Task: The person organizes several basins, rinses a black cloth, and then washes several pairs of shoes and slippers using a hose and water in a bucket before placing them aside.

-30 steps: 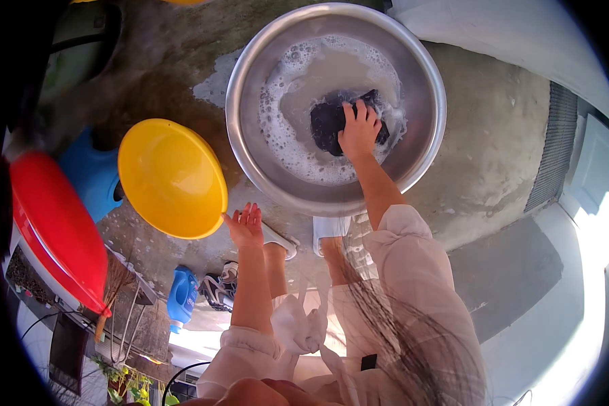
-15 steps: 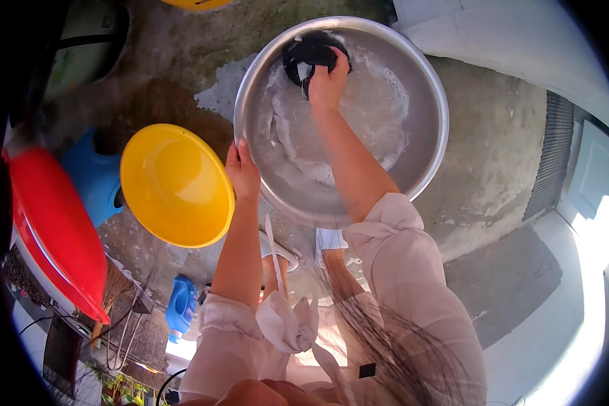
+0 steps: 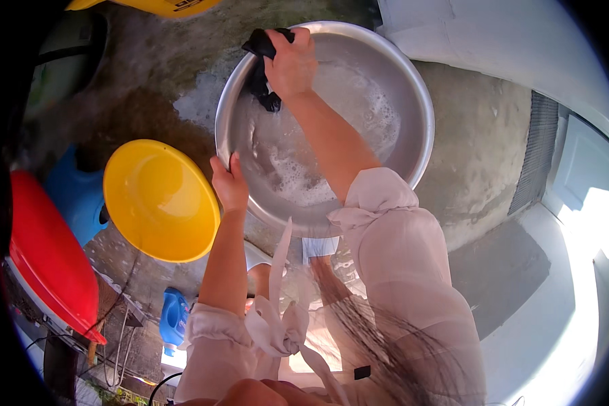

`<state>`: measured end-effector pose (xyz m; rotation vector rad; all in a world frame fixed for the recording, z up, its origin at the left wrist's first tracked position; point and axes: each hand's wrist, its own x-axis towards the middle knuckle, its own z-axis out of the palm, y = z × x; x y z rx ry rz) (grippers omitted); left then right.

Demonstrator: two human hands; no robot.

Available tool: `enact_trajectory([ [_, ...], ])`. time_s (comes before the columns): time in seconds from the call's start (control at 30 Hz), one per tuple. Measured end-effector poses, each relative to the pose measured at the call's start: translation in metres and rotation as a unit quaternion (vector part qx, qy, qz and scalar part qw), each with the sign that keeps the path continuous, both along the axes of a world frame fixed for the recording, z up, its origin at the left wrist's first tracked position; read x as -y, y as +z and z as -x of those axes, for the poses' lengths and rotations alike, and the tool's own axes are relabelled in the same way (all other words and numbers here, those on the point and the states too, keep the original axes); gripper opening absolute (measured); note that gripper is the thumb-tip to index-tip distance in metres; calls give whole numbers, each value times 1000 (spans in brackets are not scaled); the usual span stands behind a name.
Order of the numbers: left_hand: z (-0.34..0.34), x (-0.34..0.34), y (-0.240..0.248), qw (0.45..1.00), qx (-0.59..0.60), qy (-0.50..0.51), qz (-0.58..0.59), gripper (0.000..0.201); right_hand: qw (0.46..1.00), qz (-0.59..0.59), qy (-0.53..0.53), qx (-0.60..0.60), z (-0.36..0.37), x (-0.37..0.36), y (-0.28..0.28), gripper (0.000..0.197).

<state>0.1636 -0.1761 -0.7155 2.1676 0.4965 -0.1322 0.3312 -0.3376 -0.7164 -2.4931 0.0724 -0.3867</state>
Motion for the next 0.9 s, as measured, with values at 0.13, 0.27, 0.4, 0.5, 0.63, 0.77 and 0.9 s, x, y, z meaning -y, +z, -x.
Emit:
enact_trajectory([
  [0.13,-1,-2,-2,1000,-4,-3,-18,25,990,114,-65,-53,-8,-7,12,36],
  [0.27,8,-1,-7,999,-16,7,-32,25,970,155,162,-90,-5,-14,22,34],
  [0.4,3,-3,-9,999,-27,19,-29,26,972,199,35,-122,-28,21,23,27],
  [0.5,4,4,-12,997,-27,3,-72,27,969,156,0,-192,-16,-13,31,26],
  [0.63,9,-4,-14,996,-10,11,-88,28,934,177,197,-242,-21,-20,36,28],
  [0.77,-2,11,-9,996,-16,1,-86,28,908,251,42,-333,-80,67,28,37],
  [0.9,10,-6,-16,991,-35,11,-130,29,875,223,166,-396,-33,-51,55,41],
])
